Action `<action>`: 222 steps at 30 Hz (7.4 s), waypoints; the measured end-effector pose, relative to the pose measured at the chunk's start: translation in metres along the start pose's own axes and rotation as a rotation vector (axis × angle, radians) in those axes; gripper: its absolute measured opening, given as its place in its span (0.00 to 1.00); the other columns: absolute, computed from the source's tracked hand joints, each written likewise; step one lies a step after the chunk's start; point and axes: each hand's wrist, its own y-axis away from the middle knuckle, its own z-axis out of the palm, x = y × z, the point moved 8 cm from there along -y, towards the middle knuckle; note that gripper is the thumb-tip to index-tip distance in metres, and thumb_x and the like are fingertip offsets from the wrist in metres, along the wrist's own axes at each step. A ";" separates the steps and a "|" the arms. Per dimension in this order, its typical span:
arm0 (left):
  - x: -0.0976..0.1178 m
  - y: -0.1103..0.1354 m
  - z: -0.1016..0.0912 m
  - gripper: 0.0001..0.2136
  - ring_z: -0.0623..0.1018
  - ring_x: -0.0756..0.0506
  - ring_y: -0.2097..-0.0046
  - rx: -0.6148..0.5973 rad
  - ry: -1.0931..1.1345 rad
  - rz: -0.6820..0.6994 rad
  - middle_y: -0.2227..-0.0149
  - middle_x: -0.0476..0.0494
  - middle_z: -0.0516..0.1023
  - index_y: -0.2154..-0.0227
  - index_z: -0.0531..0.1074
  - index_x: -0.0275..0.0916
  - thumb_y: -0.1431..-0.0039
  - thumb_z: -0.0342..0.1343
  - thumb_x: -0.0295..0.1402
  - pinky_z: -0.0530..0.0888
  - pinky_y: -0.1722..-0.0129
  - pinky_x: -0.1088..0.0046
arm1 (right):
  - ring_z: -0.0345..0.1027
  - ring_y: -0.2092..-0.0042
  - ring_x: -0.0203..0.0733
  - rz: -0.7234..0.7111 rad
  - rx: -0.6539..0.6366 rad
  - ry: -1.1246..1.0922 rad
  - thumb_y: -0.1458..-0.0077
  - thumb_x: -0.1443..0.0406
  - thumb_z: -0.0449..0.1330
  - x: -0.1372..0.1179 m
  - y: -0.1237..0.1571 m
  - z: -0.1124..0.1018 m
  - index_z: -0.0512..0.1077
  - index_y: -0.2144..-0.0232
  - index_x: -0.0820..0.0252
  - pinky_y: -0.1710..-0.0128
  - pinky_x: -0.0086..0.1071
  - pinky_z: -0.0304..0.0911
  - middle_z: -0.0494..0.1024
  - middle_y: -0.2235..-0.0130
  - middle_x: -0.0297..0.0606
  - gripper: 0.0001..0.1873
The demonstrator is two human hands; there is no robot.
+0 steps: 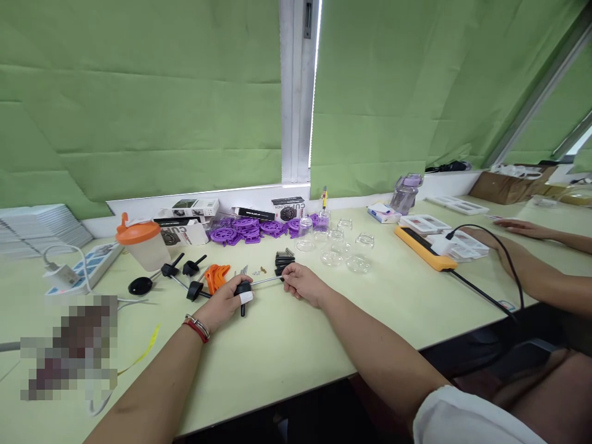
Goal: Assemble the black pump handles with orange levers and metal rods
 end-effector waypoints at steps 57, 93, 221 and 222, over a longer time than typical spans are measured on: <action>0.004 0.003 0.000 0.20 0.67 0.45 0.62 -0.003 -0.007 -0.013 0.64 0.47 0.69 0.51 0.65 0.41 0.47 0.53 0.41 0.65 0.64 0.73 | 0.54 0.82 0.28 -0.027 -0.027 0.047 0.44 0.66 0.53 0.001 -0.001 0.003 0.62 0.69 0.57 0.85 0.22 0.47 0.70 0.78 0.28 0.02; 0.005 0.002 0.000 0.17 0.65 0.46 0.64 -0.013 -0.055 0.005 0.66 0.48 0.67 0.55 0.65 0.42 0.45 0.52 0.42 0.64 0.64 0.74 | 0.54 0.82 0.28 -0.001 -0.012 0.054 0.43 0.67 0.51 -0.001 0.001 0.005 0.63 0.69 0.57 0.85 0.23 0.46 0.70 0.78 0.29 0.03; 0.008 0.008 0.012 0.17 0.70 0.48 0.72 -0.045 0.624 -0.092 0.70 0.48 0.70 0.64 0.67 0.37 0.50 0.61 0.43 0.66 0.73 0.71 | 0.58 0.81 0.28 -0.026 -0.061 0.020 0.42 0.65 0.51 -0.006 0.003 0.006 0.61 0.69 0.58 0.85 0.21 0.49 0.71 0.77 0.29 0.03; 0.009 0.009 0.012 0.17 0.70 0.48 0.72 -0.052 0.621 -0.087 0.70 0.48 0.70 0.64 0.66 0.37 0.50 0.61 0.43 0.66 0.73 0.71 | 0.57 0.81 0.28 -0.023 -0.059 0.020 0.42 0.65 0.51 -0.006 0.003 0.006 0.60 0.69 0.57 0.85 0.21 0.49 0.70 0.77 0.29 0.03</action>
